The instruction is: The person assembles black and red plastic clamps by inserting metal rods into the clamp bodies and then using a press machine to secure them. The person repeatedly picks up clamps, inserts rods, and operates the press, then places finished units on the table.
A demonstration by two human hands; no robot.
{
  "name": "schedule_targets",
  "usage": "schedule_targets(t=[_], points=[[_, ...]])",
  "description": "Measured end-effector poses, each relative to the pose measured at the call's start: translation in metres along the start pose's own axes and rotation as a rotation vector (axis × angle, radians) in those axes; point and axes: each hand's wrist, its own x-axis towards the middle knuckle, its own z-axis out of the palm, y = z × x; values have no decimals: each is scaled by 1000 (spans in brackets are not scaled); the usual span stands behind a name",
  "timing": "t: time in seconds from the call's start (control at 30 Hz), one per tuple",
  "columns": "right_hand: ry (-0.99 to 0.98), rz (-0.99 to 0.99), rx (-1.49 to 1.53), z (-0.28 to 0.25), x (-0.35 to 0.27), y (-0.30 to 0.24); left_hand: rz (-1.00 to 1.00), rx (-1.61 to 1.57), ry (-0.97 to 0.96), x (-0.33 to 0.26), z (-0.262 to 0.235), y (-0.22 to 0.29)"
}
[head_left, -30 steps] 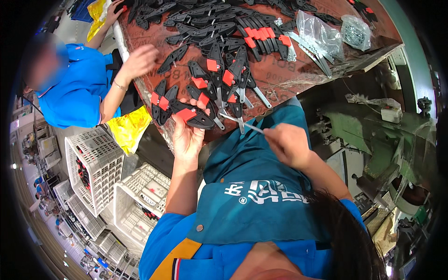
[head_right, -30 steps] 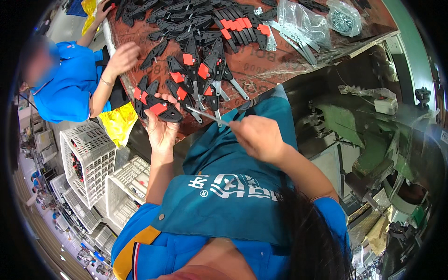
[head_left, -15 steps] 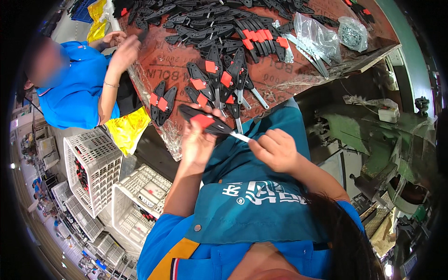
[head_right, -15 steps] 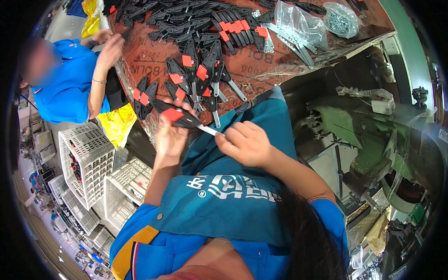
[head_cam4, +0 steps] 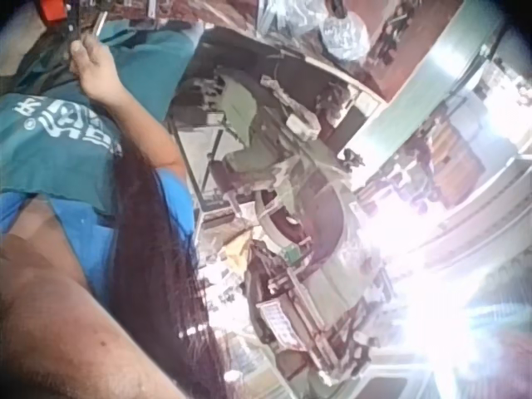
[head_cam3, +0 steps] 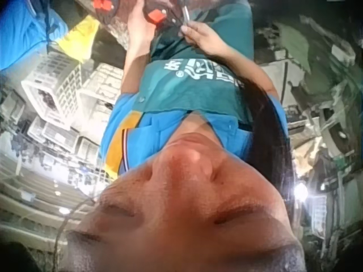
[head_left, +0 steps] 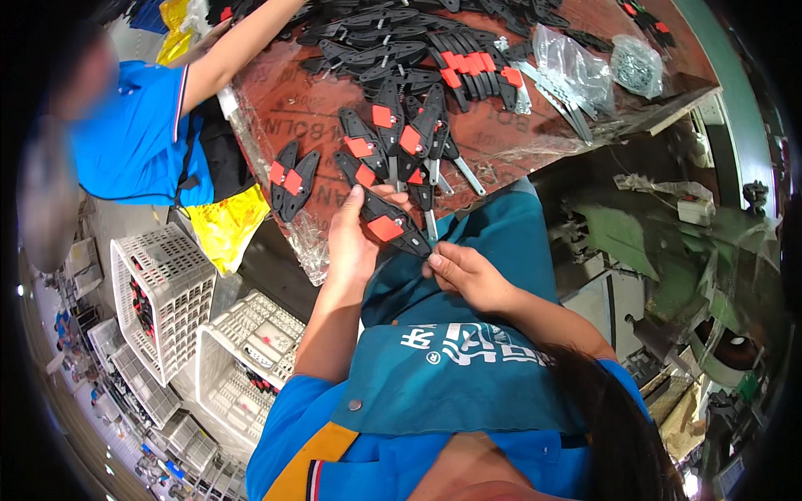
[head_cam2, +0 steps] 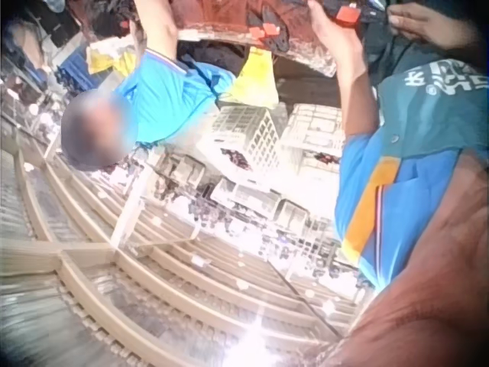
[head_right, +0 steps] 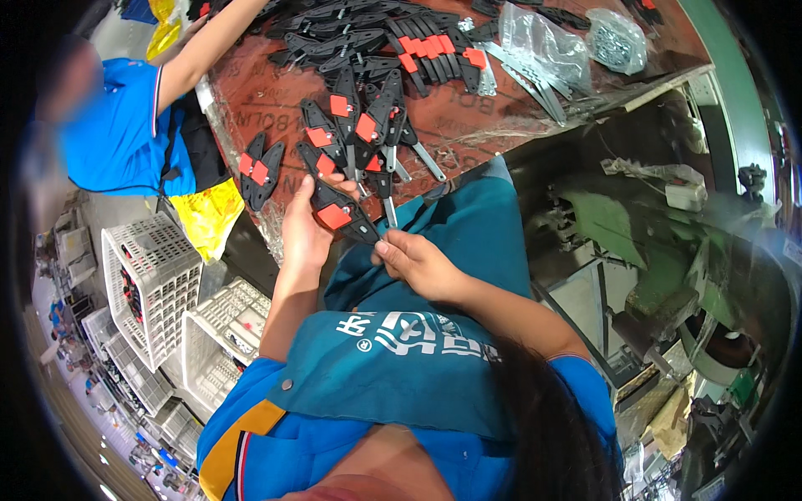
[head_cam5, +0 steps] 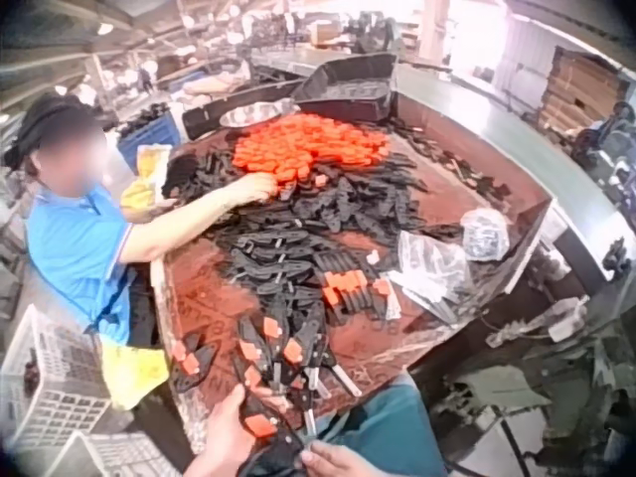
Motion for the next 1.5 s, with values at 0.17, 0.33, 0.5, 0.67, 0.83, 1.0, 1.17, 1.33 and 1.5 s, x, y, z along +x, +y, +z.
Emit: schedule_targets(t=[0.17,0.33,0.5,0.67,0.83,1.0,1.17,1.33,1.5], points=[[21,40,-36,6,4,9,271,380,90,15,-28,3],[392,-307,-541,-10,48,2,865,1836,648,41,-79,62],[529,-179,-1027,-20,70,-26,807,1987,569,44,-80,49],[1018,-294,-1265,-122,55,-53,847,1732,569,46,-76,30],[1357,-109,-1462,-241,43,-57,501,406,287,28,-44,43],[1086,129,-1470,-255,42,-60,-75,-369,-209,20,-26,29],[1227,-120,-1340,-250,37,-51,-266,-728,-461,14,-1,12],[1305,-176,-1317,-268,28,-42,-295,-680,-467,10,3,16],[1169,-99,-1541,-286,26,-42,-184,-453,-373,2,8,14]])
